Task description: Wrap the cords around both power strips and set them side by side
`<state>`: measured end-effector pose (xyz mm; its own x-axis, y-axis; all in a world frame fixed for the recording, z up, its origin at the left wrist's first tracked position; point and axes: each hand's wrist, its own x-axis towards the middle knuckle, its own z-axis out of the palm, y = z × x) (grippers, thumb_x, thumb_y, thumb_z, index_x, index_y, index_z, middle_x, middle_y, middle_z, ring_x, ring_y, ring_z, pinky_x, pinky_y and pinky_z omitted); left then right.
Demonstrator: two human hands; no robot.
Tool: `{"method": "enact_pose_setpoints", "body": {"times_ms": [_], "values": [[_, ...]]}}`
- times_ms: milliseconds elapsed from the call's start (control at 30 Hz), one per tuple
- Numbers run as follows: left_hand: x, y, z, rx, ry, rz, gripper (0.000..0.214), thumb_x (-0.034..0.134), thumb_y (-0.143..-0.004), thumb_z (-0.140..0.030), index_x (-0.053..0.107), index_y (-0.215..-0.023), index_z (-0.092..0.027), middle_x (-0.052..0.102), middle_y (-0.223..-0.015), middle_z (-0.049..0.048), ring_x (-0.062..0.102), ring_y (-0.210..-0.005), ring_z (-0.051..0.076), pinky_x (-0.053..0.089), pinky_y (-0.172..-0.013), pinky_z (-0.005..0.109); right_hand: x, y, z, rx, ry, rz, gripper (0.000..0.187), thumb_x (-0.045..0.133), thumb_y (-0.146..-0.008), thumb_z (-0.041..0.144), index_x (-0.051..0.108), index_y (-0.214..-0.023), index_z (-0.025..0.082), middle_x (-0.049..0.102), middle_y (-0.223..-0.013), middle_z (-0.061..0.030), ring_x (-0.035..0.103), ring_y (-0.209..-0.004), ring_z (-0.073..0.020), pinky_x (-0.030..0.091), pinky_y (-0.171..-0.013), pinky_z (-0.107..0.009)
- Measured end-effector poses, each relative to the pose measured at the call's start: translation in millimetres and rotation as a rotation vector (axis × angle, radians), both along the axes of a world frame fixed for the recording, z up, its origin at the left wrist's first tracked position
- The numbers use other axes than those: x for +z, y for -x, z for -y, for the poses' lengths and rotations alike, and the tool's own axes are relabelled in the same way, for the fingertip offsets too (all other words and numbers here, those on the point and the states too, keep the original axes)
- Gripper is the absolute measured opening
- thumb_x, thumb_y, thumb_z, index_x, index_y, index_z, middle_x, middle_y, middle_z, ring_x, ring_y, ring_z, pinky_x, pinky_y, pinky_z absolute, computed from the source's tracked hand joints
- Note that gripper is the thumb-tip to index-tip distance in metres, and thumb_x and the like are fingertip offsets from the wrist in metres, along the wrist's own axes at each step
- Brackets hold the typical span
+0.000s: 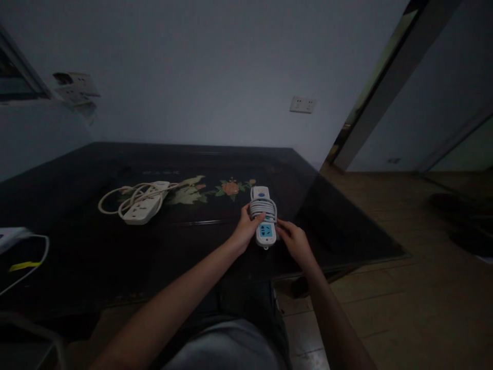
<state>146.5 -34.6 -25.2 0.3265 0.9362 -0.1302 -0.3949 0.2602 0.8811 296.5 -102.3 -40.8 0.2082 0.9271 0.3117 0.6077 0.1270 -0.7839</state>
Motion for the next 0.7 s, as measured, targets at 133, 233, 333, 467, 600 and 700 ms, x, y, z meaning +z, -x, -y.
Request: {"method": "enact_pose_setpoints", "body": {"times_ms": [133,233,333,467,600,700], "values": [[-4.0,-15.3,-14.7,-0.006,-0.064,-0.156,0.064,0.071,-0.077,-0.027,0.037,-0.13,-0.016,0.058,-0.124,0.0159,0.061,-0.109,0.021,0.048,-0.096,0.039,-4.8,-12.7,-9.3,-0.051,0.026,0.154,0.035,0.047,-0.087,0.025,0.067,-0.114,0.015,0.071,-0.106,-0.0121,0.065,-0.096,-0.0223,0.05,-0.085,-0.035],[-2.4,-20.5,-24.4,-0.004,-0.192,-0.392,0.058,0.066,-0.082,-0.029,0.037,-0.129,-0.013,0.058,-0.126,0.0176,0.061,-0.111,0.02,0.048,-0.095,0.034,-6.2,-17.9,-15.6,-0.096,0.043,0.29,0.035,0.044,-0.089,0.023,0.067,-0.112,0.012,0.07,-0.1,-0.0128,0.064,-0.092,-0.0211,0.049,-0.083,-0.033],[1.6,-22.0,-32.5,-0.028,-0.303,-0.638,0.055,0.061,-0.084,-0.035,0.038,-0.127,-0.01,0.059,-0.125,0.0197,0.061,-0.111,0.022,0.047,-0.093,0.033,-7.5,-19.7,-19.0,-0.134,0.054,0.355,0.035,0.042,-0.091,0.022,0.067,-0.113,0.01,0.067,-0.098,-0.0139,0.061,-0.093,-0.0219,0.046,-0.086,-0.034],[8.2,-21.4,-39.7,-0.086,-0.397,-0.829,0.053,0.058,-0.084,-0.046,0.043,-0.121,-0.012,0.062,-0.121,0.021,0.061,-0.111,0.029,0.045,-0.091,0.037,-6.5,-18.4,-18.6,-0.168,0.087,0.459,0.036,0.038,-0.093,0.021,0.067,-0.113,0.012,0.064,-0.097,-0.013,0.057,-0.093,-0.0207,0.042,-0.086,-0.031],[12.8,-21.0,-42.1,-0.159,-0.498,-1.036,0.055,0.047,-0.087,-0.053,0.042,-0.121,-0.011,0.062,-0.117,0.0241,0.062,-0.109,0.033,0.045,-0.088,0.039,0.0,-13.2,-17.8,-0.18,0.14,0.566,0.035,0.037,-0.095,0.023,0.071,-0.099,0.014,0.063,-0.091,-0.012,0.056,-0.086,-0.02,0.039,-0.08,-0.029],[14.9,-19.9,-39.6,-0.162,-0.567,-1.199,0.057,0.041,-0.087,-0.058,0.043,-0.118,-0.01,0.063,-0.113,0.0252,0.061,-0.108,0.034,0.045,-0.086,0.039,5.8,-8.2,-18.5,-0.195,0.173,0.63,0.035,0.037,-0.096,0.024,0.07,-0.093,0.013,0.062,-0.093,-0.0135,0.056,-0.086,-0.0208,0.038,-0.078,-0.03]]}}
